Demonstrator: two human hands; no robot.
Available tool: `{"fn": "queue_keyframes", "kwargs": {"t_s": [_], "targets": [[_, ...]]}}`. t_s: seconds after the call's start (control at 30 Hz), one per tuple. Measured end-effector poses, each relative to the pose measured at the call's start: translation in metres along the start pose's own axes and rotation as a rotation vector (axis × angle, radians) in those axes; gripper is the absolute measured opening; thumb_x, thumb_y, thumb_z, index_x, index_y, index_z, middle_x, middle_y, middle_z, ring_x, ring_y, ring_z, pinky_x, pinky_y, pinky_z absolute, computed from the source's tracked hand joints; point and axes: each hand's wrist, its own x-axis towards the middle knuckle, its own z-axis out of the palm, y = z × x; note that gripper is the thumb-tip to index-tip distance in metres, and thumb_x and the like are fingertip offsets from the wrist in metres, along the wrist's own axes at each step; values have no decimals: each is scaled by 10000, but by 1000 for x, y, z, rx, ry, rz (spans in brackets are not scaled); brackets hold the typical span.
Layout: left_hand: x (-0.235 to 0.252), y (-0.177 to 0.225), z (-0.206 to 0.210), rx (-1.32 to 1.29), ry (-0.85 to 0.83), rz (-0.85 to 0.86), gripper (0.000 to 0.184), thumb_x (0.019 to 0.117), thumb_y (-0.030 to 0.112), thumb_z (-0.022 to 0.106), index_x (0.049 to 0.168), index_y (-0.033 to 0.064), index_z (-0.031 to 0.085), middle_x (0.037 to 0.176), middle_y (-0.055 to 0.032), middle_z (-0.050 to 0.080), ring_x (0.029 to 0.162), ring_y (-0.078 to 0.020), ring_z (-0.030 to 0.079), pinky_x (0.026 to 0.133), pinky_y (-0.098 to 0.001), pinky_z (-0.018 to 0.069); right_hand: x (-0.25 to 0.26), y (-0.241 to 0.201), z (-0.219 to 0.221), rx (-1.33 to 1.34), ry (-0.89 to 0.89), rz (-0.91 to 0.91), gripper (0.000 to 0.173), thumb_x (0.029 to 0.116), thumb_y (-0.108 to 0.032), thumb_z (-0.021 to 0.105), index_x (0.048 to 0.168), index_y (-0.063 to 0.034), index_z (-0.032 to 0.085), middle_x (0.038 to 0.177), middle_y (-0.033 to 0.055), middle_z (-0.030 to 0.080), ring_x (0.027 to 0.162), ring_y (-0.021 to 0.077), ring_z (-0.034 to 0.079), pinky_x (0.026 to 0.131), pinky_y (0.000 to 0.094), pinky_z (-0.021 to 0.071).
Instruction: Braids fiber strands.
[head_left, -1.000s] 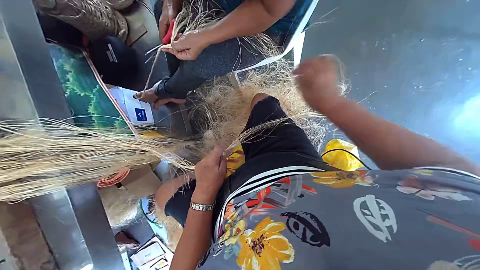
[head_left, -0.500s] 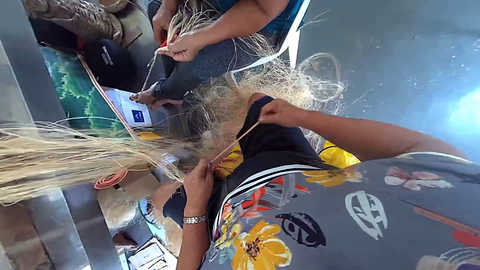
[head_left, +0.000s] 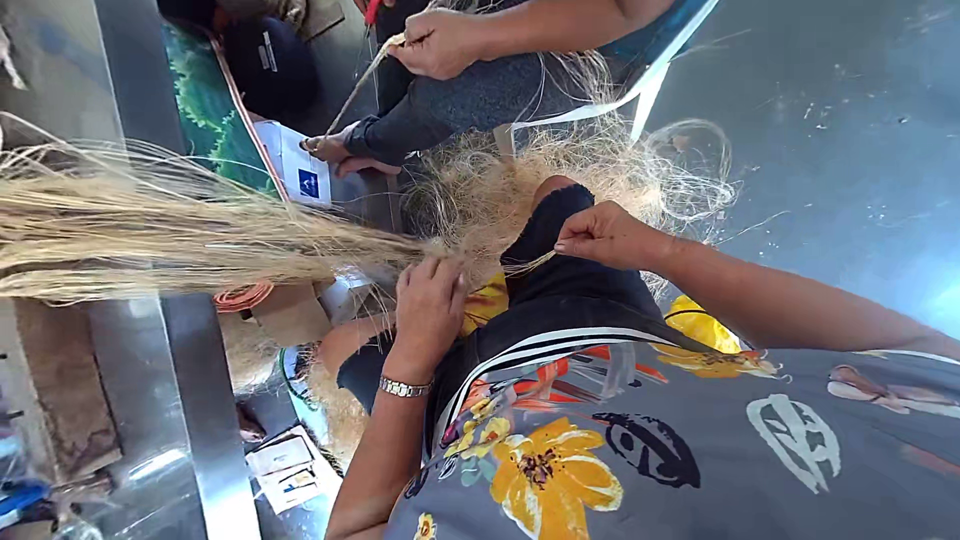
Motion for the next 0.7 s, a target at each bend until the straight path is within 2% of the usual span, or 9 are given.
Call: {"fn": "queue_keyframes", "kwargs": {"t_s": [0.1,0.17,0.23,0.3,0.4,0.5,0.57,0.63,0.7], "targets": [[19,35,3,-94,-15,127,408,1057,222,428,1363,22,609,1366,-201,612,1289,-384,563,1115,-601,384,4,-2,21,-55,38,-187,205,974,-169,647,854,-18,717,687,37,623,606,97,545,598,319,468],[28,47,19,-183,-48,212,383,1060,213,436,1316,6,632,1280,-176,662,1228,-332,614,1103,-549,426,7,-4,31,-71,67,-284,218,970,-179,637,843,-24,721,708,55,652,629,130,590,612,360,497],[30,48,31,-332,-94,221,290,1071,175,452,1142,-3,668,1001,-135,694,933,-250,683,859,-465,553,9,-4,33,-62,74,-301,221,975,-180,634,841,-25,719,714,58,653,637,138,595,618,367,497],[30,40,38,-536,-170,147,288,1087,166,415,1063,-5,646,866,-107,649,727,-189,630,663,-392,546,8,1,28,-23,65,-256,217,982,-169,629,851,-19,712,704,40,630,618,103,556,603,320,471],[29,27,47,-714,-184,-16,301,1084,184,413,1008,1,640,826,-87,620,684,-160,606,629,-369,547,2,13,10,37,37,-110,213,1003,-143,622,882,11,706,708,38,611,624,72,526,619,283,459],[26,18,53,-728,-165,-95,273,1070,174,436,911,43,614,726,-18,535,624,-88,504,594,-280,445,-5,54,-23,-81,139,62,233,1008,-163,615,937,35,716,788,131,665,728,215,623,727,462,524],[26,13,54,-720,-186,-180,278,1076,184,447,911,52,628,699,6,517,597,-64,461,576,-262,406,-16,90,-55,-256,262,277,275,1025,-212,609,1010,36,727,918,231,706,890,393,685,838,645,520],[25,9,55,-731,-213,-256,274,1080,182,449,915,55,627,699,15,514,593,-57,448,576,-256,394,-32,110,-85,-414,346,567,340,1052,-264,565,1145,28,711,1123,329,680,1110,549,626,919,785,431],[24,5,55,-749,-216,-305,271,1069,157,450,853,68,589,676,28,477,587,-51,434,574,-248,376,-52,131,-105,-485,423,740,375,1054,-295,543,1248,-11,692,1263,353,626,1234,599,537,950,825,373]]}}
